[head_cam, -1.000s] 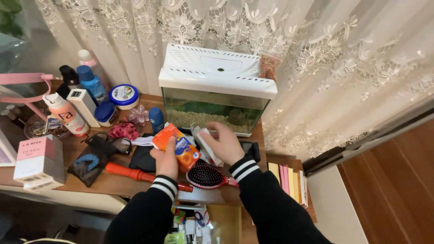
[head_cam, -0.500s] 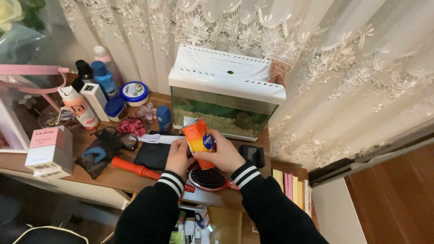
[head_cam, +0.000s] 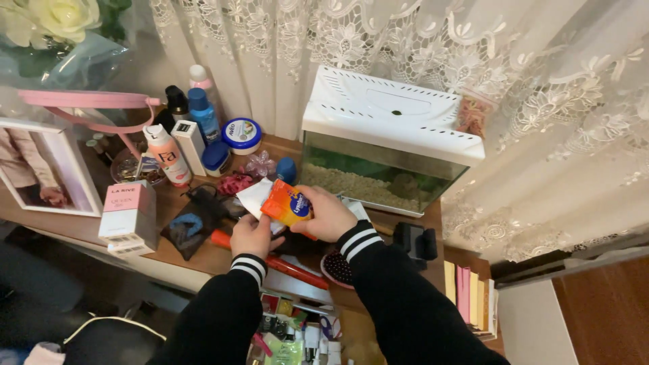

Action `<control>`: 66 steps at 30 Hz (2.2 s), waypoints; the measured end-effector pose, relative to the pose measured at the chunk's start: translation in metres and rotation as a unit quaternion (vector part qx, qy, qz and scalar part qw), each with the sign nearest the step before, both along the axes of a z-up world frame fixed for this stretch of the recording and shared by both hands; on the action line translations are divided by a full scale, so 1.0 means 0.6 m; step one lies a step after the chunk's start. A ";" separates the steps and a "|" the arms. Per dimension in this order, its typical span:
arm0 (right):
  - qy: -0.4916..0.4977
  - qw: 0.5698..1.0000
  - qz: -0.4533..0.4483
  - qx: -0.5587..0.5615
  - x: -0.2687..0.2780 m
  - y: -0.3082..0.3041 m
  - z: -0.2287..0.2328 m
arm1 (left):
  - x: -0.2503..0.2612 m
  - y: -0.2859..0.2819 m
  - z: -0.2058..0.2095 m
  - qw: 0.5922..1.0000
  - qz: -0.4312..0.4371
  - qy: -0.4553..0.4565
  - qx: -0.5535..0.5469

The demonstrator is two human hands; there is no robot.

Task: The person is rummaging through and organizing a cluttered desk drawer, moving items such as a calculator, hairbrush, and a recorder.

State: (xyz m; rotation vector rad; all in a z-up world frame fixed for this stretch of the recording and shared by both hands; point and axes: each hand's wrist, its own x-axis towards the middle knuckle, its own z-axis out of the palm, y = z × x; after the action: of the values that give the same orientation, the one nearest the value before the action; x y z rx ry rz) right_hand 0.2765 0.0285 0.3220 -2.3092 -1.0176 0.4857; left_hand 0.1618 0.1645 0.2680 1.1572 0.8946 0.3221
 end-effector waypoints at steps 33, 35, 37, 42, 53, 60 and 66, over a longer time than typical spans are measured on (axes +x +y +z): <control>-0.181 0.976 -0.112 0.047 -0.375 -0.196 -0.386 | -0.265 0.007 -0.188 0.918 -0.340 0.095 0.184; -0.118 0.977 -0.170 0.046 -0.409 -0.243 -0.447 | -0.287 -0.019 -0.226 0.918 -0.335 0.143 0.158; -0.055 0.969 -0.234 0.046 -0.442 -0.287 -0.515 | -0.306 -0.043 -0.279 0.913 -0.334 0.190 0.136; 0.179 0.900 -0.389 -0.082 -0.538 -0.372 -0.678 | -0.365 -0.112 -0.403 0.888 -0.360 0.270 0.096; 0.151 0.896 -0.389 -0.152 -0.479 -0.323 -0.803 | -0.369 -0.179 -0.465 0.852 -0.423 0.276 0.138; 0.266 0.838 -0.435 -0.195 -0.429 -0.306 -0.762 | -0.333 -0.191 -0.450 0.885 -0.384 0.247 0.091; 0.259 0.839 -0.444 -0.178 -0.398 -0.314 -0.695 | -0.296 -0.210 -0.427 0.871 -0.407 0.255 0.098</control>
State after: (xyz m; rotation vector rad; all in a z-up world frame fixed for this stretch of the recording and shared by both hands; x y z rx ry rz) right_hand 0.0378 -0.1598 -0.0951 -2.4233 0.4592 0.8588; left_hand -0.0160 0.0386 0.0115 1.7404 0.7421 -0.6297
